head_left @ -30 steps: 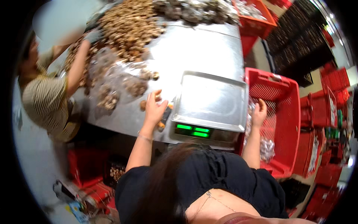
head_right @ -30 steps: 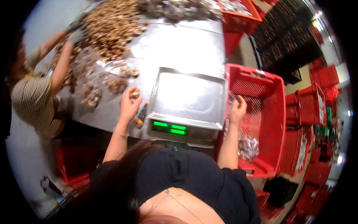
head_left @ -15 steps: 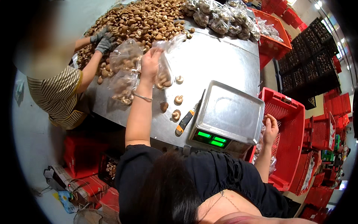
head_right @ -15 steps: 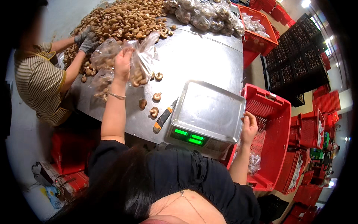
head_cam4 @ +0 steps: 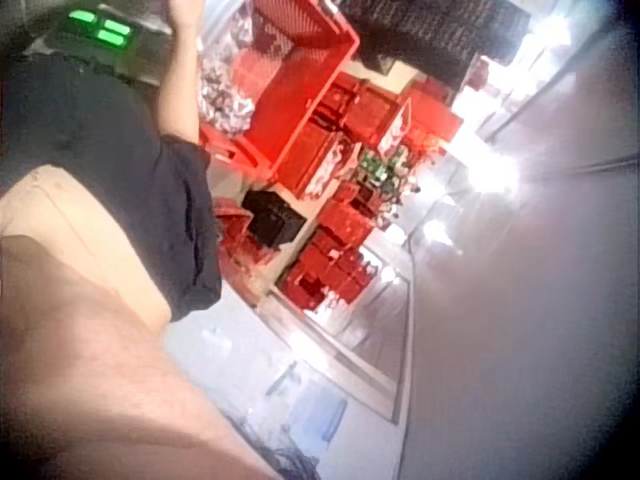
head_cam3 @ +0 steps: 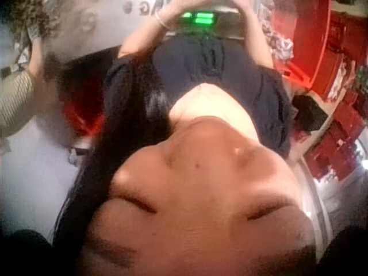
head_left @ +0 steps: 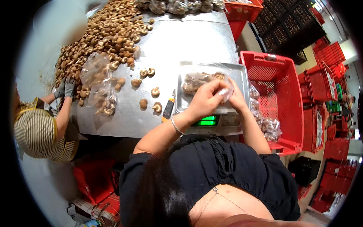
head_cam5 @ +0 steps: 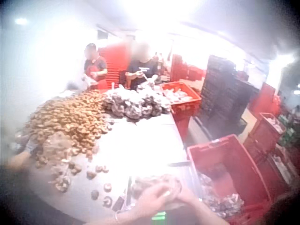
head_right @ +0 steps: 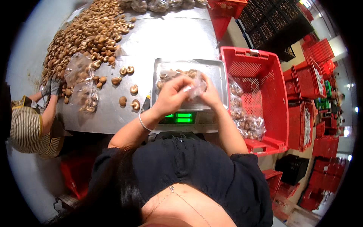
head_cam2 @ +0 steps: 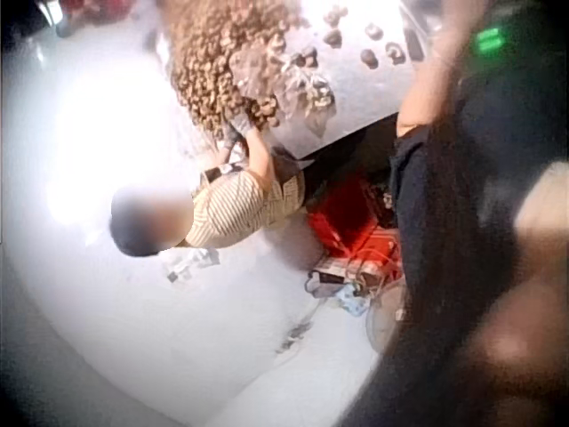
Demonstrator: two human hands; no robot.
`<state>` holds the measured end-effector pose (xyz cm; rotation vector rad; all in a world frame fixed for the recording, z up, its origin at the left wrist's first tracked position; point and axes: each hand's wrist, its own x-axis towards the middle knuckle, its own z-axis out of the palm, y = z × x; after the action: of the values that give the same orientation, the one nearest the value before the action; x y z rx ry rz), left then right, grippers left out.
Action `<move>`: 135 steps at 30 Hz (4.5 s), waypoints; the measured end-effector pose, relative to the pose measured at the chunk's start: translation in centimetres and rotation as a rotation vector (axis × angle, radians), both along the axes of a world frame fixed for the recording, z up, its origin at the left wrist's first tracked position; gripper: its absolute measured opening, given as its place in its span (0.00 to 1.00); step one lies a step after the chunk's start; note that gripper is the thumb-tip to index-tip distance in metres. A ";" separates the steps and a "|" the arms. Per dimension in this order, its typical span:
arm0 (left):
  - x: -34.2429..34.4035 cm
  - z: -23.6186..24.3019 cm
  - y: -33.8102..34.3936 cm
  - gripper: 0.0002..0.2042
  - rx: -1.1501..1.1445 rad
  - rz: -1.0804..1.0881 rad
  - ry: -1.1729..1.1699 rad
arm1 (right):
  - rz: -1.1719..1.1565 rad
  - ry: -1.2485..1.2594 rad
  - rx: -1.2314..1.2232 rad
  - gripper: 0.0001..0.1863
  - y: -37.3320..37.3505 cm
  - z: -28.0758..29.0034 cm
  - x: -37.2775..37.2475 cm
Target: The person takes mushrooms from a pile on a metal table, places them onto a tray on a digital scale to weigh them, and then puts them into plastic bags which are then placed into a red crate.
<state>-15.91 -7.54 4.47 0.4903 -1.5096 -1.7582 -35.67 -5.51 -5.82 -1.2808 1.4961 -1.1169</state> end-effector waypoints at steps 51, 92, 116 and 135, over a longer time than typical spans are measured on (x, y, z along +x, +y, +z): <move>17.5 -18.0 -3.9 0.35 -0.640 0.680 -1.296 | 0.003 -0.413 -0.143 0.10 4.3 11.0 1.5; 4.8 2.4 -7.3 0.21 0.348 0.282 0.443 | -0.209 -0.394 -0.370 0.17 1.3 13.8 -0.5; 9.4 0.6 0.8 0.26 -0.023 0.660 -0.091 | -0.232 -0.109 -0.351 0.21 8.8 11.0 -2.9; 4.6 3.9 -1.9 0.23 0.162 -0.117 -0.332 | 0.207 0.244 -0.477 0.19 3.5 13.7 1.4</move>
<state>-11.30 -9.47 8.41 0.8242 -1.6544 -1.9729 -34.30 -1.98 7.90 -1.9116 1.2659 -1.2566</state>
